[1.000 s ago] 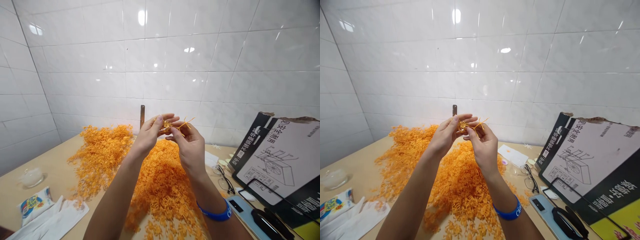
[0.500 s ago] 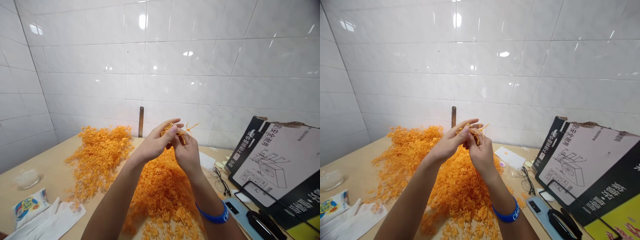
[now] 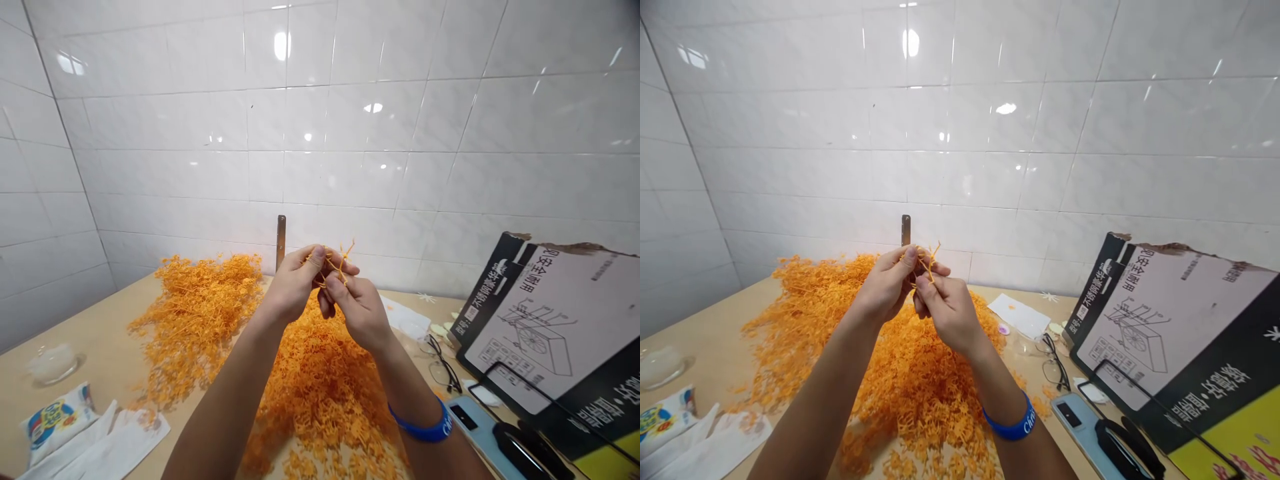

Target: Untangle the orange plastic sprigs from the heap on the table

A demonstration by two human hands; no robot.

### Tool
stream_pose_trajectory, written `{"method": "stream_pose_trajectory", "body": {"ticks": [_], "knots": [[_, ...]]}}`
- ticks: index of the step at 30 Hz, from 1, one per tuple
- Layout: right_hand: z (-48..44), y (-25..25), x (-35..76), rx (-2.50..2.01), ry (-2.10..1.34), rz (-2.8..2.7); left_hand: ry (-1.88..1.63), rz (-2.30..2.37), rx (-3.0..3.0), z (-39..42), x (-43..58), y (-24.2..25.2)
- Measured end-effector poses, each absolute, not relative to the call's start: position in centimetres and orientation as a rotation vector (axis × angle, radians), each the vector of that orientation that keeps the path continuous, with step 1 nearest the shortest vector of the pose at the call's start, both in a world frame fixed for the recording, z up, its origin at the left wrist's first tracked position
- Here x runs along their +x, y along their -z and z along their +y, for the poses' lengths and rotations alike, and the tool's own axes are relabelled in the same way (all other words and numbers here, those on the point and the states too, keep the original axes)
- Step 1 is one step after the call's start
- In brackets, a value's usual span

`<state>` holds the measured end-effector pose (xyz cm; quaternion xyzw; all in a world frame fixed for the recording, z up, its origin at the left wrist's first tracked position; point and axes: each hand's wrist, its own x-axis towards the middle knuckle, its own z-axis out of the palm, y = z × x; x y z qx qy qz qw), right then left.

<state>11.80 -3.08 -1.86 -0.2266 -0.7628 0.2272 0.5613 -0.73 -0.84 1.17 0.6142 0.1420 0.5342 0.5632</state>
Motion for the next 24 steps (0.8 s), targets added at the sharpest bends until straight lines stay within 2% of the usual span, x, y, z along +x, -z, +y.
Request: {"method": "stream_pose_trajectory", "body": {"ticks": [4,8,13,19,24], "knots": [[-3.6,1.7,11.9,-0.36,-0.557,-1.84,-1.347,0.46,1.258,0.5,-1.6,-1.4],[-2.9,1.9,11.7,-0.39,-0.637,-1.665,-1.35,0.839,1.764,1.7,-2.4,-0.6],[-1.8,2.1,11.8,-0.527,-0.71,-1.445,-1.119,1.13,2.099,3.0,-2.5,1.3],[-1.6,2.0,12.0,-0.583,-0.738,-1.298,-1.005,0.831,2.075,4.3,-2.6,2.1],[-1.4,2.2,11.9,-0.599,-0.733,-1.263,-0.961,0.231,1.848,3.8,-1.9,1.3]]}}
